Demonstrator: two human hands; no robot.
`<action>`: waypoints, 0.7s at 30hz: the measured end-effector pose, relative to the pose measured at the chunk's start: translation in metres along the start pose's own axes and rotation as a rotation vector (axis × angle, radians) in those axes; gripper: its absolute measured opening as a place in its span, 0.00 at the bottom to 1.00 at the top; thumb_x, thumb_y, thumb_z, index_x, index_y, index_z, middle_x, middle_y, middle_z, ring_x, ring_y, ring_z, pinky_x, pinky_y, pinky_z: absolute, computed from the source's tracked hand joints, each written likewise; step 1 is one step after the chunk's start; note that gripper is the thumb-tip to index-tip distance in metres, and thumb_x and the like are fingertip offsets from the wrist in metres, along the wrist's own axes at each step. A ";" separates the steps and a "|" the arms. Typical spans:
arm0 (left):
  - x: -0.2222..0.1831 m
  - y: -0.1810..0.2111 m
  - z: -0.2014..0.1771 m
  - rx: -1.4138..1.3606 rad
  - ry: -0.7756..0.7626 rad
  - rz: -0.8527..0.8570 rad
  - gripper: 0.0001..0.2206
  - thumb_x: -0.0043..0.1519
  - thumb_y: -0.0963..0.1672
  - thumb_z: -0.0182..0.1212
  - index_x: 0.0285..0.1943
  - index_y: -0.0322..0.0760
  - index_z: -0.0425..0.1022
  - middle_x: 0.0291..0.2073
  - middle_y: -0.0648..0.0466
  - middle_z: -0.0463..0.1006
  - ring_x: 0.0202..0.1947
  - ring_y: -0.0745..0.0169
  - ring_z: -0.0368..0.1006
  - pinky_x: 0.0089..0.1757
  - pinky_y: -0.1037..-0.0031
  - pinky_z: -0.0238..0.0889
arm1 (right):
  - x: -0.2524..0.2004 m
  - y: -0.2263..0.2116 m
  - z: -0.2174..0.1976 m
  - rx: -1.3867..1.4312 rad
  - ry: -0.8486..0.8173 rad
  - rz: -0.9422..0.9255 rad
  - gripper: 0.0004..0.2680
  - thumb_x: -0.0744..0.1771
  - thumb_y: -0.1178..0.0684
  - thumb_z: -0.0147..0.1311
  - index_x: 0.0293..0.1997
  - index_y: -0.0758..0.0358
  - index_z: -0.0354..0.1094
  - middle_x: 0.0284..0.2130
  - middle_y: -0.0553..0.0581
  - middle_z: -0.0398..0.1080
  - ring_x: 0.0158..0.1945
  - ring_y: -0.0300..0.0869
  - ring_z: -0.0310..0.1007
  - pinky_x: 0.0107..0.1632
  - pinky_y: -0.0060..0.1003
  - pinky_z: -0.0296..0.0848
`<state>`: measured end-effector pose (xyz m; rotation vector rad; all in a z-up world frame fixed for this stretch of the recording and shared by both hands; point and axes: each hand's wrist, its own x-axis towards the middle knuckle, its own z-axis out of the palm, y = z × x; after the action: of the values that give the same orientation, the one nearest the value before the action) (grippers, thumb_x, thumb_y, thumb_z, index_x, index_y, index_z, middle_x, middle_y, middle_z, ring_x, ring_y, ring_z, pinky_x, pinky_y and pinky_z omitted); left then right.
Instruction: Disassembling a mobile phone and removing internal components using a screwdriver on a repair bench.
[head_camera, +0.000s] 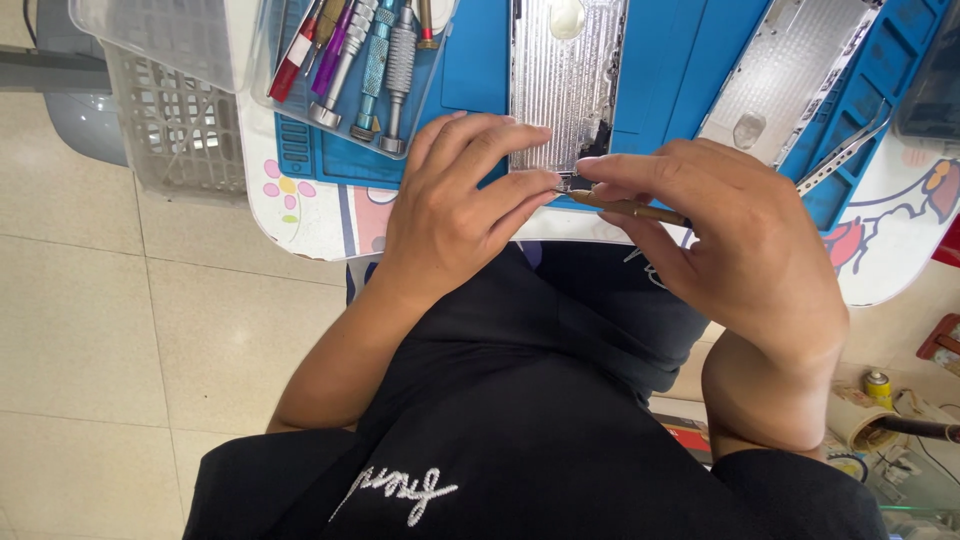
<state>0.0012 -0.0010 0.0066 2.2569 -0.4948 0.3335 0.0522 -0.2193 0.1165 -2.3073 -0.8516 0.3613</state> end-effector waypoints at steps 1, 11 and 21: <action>-0.001 0.000 0.001 0.000 -0.002 0.001 0.06 0.64 0.45 0.72 0.47 0.45 0.83 0.56 0.59 0.77 0.59 0.56 0.70 0.63 0.57 0.58 | -0.001 0.001 0.001 0.001 0.002 0.001 0.17 0.63 0.66 0.65 0.57 0.63 0.71 0.37 0.56 0.76 0.40 0.44 0.77 0.40 0.36 0.74; 0.003 0.004 -0.002 -0.038 0.024 -0.011 0.06 0.60 0.44 0.75 0.41 0.42 0.83 0.52 0.56 0.79 0.56 0.56 0.72 0.57 0.63 0.62 | -0.021 0.017 0.005 0.147 0.258 0.037 0.16 0.62 0.69 0.66 0.52 0.67 0.69 0.38 0.59 0.75 0.42 0.43 0.78 0.42 0.32 0.75; 0.006 0.008 -0.003 -0.026 0.059 0.070 0.07 0.56 0.40 0.75 0.40 0.42 0.84 0.49 0.56 0.80 0.52 0.55 0.74 0.54 0.62 0.62 | -0.058 0.082 0.084 0.437 0.802 0.006 0.13 0.67 0.72 0.67 0.49 0.65 0.66 0.43 0.59 0.70 0.46 0.40 0.77 0.51 0.29 0.79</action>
<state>0.0030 -0.0050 0.0162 2.2015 -0.5446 0.4251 0.0105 -0.2649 0.0010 -1.7971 -0.3127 -0.3421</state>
